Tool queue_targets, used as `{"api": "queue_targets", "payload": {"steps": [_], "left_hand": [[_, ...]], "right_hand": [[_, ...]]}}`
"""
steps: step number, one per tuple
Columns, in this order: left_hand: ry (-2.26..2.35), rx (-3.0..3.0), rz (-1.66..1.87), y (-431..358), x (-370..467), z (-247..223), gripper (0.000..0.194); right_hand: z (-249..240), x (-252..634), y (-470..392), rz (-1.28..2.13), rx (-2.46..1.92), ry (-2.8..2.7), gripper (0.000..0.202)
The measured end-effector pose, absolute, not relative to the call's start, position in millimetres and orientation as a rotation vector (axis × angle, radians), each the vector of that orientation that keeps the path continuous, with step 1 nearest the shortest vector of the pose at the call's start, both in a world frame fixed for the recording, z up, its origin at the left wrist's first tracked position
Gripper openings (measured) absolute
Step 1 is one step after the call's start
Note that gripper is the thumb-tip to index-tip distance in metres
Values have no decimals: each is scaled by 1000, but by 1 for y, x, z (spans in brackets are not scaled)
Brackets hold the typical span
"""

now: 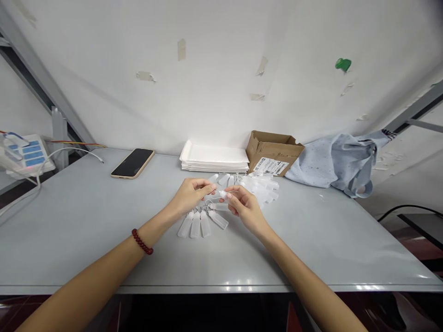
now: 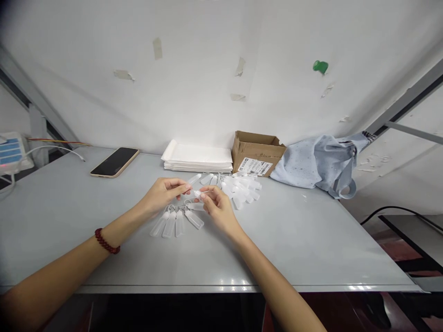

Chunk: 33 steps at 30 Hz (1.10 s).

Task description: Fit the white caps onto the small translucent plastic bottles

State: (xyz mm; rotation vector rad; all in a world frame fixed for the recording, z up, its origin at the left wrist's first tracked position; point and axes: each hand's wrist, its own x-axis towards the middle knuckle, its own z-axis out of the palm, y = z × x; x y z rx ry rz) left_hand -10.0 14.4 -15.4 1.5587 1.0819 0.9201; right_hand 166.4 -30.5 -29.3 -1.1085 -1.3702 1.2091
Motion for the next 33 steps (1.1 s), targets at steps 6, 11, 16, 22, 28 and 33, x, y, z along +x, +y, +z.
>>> {"api": "queue_targets", "payload": {"steps": [6, 11, 16, 22, 28, 33], "left_hand": [[1042, 1510, 914, 15, -9, -20, 26], [1006, 1454, 892, 14, -10, -22, 26], [984, 1408, 877, 14, -10, -23, 27], [945, 1327, 833, 16, -10, -24, 25], [837, 1192, 782, 20, -15, -20, 25], [969, 1168, 839, 27, -21, -21, 25]], "right_hand": [[-31, 166, -31, 1215, -1101, -1364, 30], [-30, 167, -32, 1206, -1088, -1376, 26], [-31, 167, -32, 1207, -1084, -1376, 26], [-33, 168, -31, 1206, -1059, -1377, 26], [-30, 168, -29, 1229, -1013, -1366, 28], [-33, 171, -26, 1129, -1074, -1428, 27]]}}
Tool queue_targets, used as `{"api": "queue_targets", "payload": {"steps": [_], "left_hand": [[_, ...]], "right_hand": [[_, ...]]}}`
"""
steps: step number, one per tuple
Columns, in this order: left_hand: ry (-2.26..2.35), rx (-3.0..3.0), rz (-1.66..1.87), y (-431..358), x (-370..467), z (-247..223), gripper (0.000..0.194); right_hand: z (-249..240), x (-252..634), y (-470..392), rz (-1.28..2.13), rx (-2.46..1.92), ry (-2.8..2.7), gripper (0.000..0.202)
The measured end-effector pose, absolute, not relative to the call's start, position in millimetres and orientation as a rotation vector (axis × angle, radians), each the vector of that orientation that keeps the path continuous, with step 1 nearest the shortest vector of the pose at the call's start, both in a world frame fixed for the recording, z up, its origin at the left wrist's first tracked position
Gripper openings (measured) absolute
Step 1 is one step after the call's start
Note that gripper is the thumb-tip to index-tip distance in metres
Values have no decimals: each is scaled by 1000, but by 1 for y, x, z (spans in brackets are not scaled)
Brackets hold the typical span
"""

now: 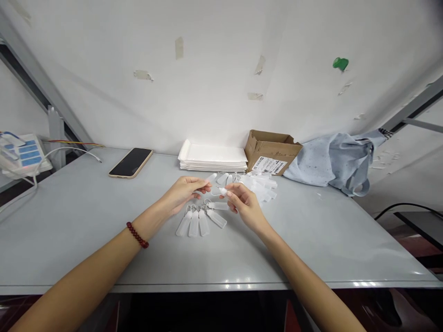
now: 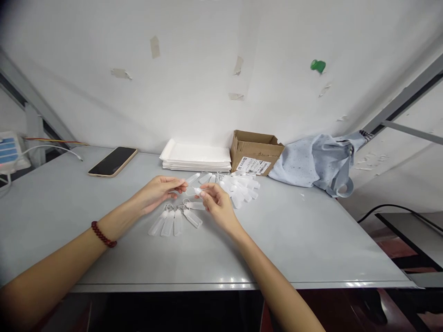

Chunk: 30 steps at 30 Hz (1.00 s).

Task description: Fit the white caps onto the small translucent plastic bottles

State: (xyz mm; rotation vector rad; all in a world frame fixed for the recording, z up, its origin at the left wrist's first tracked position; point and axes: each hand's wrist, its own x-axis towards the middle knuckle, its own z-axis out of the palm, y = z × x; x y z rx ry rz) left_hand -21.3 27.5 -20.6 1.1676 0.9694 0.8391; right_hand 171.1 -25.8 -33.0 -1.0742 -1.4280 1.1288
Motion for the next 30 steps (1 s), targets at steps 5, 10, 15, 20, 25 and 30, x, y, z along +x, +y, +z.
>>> {"api": "queue_targets", "payload": {"steps": [5, 10, 15, 20, 25, 30], "left_hand": [[1165, 1195, 912, 37, -27, -26, 29], [1187, 1182, 913, 38, -26, -27, 28], [1178, 1169, 963, 38, -25, -26, 26], [1178, 1167, 986, 38, -25, -26, 25], [1170, 1179, 987, 38, -26, -28, 25], [1180, 1177, 981, 38, -26, -28, 24]], "right_hand": [[-44, 176, -20, 726, -1268, -1658, 22], [-53, 176, -17, 571, -1304, -1870, 24], [-57, 174, -16, 644, -1286, -1957, 24], [-51, 172, -19, 665, -1253, -2059, 17], [-45, 170, -25, 712, -1252, -2082, 12], [-42, 167, -29, 780, -1261, -2073, 13]]}}
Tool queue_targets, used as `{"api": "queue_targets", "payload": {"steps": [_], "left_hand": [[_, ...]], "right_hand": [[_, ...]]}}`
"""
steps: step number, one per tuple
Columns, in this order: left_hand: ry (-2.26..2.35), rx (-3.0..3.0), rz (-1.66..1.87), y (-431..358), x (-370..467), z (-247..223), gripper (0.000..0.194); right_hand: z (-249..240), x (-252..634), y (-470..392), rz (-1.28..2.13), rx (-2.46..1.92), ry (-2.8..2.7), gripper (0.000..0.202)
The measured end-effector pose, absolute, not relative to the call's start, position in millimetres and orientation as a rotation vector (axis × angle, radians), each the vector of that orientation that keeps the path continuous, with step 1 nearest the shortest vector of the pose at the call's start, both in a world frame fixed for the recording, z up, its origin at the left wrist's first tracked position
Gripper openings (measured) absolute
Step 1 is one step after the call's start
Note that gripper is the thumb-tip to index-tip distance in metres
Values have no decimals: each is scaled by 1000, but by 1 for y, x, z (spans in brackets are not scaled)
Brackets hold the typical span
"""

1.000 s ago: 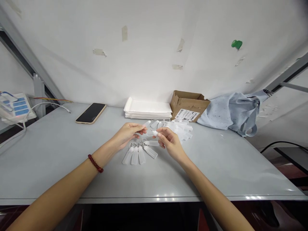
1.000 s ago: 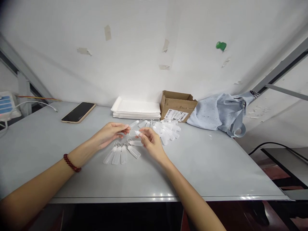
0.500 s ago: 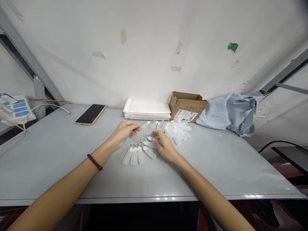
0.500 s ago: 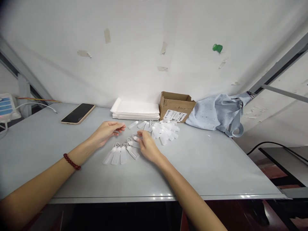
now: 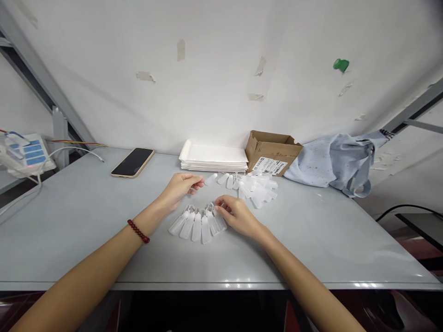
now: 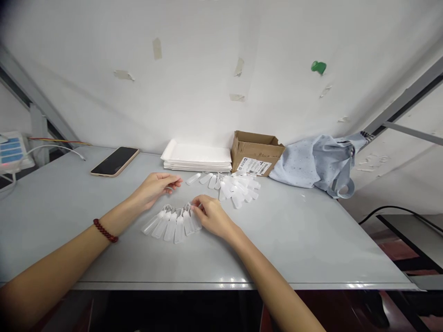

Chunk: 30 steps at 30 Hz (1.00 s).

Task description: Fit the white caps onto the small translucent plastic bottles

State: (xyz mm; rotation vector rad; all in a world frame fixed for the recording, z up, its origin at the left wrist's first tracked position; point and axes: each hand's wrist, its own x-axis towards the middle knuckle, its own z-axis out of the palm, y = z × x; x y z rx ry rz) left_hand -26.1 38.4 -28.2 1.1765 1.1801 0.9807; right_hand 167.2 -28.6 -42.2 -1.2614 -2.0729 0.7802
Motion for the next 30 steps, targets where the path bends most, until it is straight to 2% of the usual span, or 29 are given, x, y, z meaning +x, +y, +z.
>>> {"api": "queue_targets", "payload": {"steps": [5, 11, 15, 21, 30], "left_hand": [[1187, 1176, 978, 38, -26, -26, 24], [1197, 1179, 971, 36, -25, -24, 26], [1202, 1179, 970, 35, -25, -25, 25], [1190, 1209, 972, 34, -24, -25, 28], [1178, 1207, 976, 35, -23, -26, 26]], "right_hand": [[-42, 173, -24, 672, -1281, -2035, 13], [-46, 199, -5, 45, -1462, -1979, 15], [-47, 208, 1, -226, -1708, -2001, 17], [-45, 203, -2, -343, -1943, -2015, 18], [-40, 197, -6, -338, -2014, -2001, 22]]}}
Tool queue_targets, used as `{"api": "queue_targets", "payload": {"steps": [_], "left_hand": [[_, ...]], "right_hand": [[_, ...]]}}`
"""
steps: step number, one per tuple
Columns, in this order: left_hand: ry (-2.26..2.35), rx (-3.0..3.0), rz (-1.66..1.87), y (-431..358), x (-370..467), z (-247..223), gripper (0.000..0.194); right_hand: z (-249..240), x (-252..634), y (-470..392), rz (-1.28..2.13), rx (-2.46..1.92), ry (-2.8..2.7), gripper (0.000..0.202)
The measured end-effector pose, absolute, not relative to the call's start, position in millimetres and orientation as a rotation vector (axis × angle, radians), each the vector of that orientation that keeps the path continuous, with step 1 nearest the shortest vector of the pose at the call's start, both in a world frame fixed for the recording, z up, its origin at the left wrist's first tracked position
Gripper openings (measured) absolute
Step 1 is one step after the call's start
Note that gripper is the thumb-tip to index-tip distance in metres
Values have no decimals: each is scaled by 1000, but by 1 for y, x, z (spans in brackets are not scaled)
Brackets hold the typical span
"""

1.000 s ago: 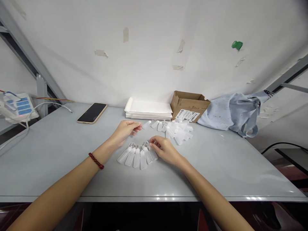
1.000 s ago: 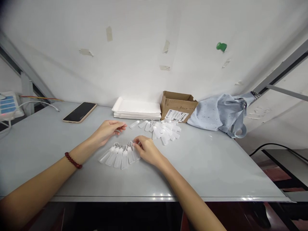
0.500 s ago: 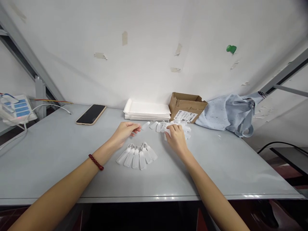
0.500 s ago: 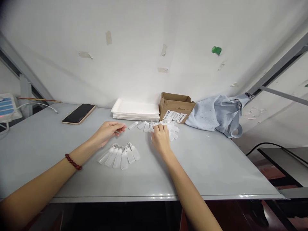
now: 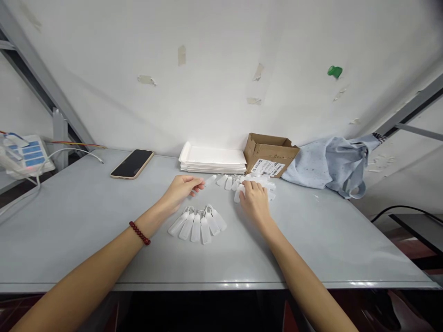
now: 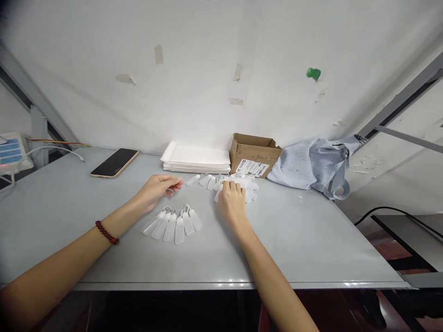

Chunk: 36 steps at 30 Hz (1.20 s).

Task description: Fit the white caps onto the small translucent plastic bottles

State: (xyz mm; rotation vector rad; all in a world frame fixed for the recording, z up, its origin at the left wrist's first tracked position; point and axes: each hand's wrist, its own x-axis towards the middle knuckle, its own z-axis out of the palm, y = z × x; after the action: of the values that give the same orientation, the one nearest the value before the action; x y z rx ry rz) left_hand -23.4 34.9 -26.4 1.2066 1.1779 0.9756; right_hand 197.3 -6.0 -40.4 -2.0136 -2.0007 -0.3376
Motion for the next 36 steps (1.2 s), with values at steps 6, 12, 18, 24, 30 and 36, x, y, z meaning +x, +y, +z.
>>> {"api": "queue_targets", "payload": {"steps": [6, 12, 18, 24, 30, 36], "left_hand": [[1184, 1220, 975, 35, -23, -28, 27], [1197, 1235, 965, 34, -22, -28, 28], [1198, 1237, 964, 35, -22, -29, 28], [1194, 1246, 967, 35, -22, -30, 29], [1196, 1238, 969, 35, -21, -30, 28], [1185, 1240, 968, 34, -20, -28, 25]], "right_hand": [[-38, 193, -11, -221, -2050, -1967, 29], [-37, 195, -11, -129, -2053, -1834, 24], [-33, 192, -13, -56, -2202, -1867, 18], [-35, 189, -16, 19, -2195, -1889, 19], [-35, 195, -15, 273, -1972, -1687, 26], [-22, 198, -13, 731, -1604, -1347, 31]]}}
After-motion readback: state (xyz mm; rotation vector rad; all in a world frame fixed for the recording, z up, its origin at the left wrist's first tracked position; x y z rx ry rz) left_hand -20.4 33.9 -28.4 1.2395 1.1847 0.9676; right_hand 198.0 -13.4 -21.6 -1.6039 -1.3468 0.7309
